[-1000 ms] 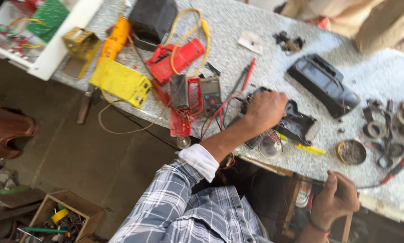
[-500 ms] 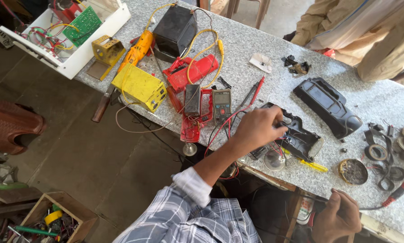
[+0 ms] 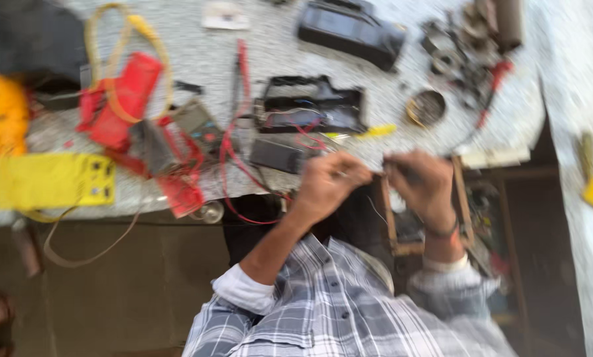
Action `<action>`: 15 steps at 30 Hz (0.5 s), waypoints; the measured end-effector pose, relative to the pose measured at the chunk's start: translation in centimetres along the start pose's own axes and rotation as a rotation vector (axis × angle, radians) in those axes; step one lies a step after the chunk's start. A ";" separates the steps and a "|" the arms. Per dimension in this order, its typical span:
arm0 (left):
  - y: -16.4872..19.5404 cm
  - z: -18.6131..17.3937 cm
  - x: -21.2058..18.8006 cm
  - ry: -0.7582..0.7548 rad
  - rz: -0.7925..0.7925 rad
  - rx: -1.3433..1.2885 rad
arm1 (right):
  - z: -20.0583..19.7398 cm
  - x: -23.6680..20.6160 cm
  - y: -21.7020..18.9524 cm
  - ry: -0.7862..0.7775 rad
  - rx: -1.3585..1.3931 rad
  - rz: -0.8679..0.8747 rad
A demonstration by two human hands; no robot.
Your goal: The person solders a small green circuit board using a soldering iron and solder wire. They repeatedly heat the board and apply solder to multiple points, then place the board into a black plastic housing.
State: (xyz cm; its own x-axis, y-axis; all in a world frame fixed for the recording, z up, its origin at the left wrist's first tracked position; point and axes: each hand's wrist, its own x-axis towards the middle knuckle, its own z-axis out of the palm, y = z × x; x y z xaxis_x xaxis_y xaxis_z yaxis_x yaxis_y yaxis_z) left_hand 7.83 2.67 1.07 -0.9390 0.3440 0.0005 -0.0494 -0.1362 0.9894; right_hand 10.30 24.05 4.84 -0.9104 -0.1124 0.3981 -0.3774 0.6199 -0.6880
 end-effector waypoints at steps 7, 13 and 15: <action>-0.3 -4.6 -2.9 0.188 -0.032 -0.056 | -4.0 8.0 6.5 0.078 -0.203 0.088; -0.5 -6.4 -6.5 0.298 -0.135 -0.263 | -1.8 11.5 9.4 0.045 -0.549 -0.138; -0.7 -6.6 -7.3 0.320 -0.131 -0.299 | -0.7 12.0 9.4 -0.047 -0.612 -0.080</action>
State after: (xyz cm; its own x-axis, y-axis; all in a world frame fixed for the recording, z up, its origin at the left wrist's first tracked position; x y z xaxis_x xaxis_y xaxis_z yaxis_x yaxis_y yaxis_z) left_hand 12.51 -5.91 -0.56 -0.9739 0.0785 -0.2128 -0.2265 -0.3892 0.8929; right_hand -4.03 29.07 3.58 -0.8952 -0.2024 0.3971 -0.2918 0.9397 -0.1787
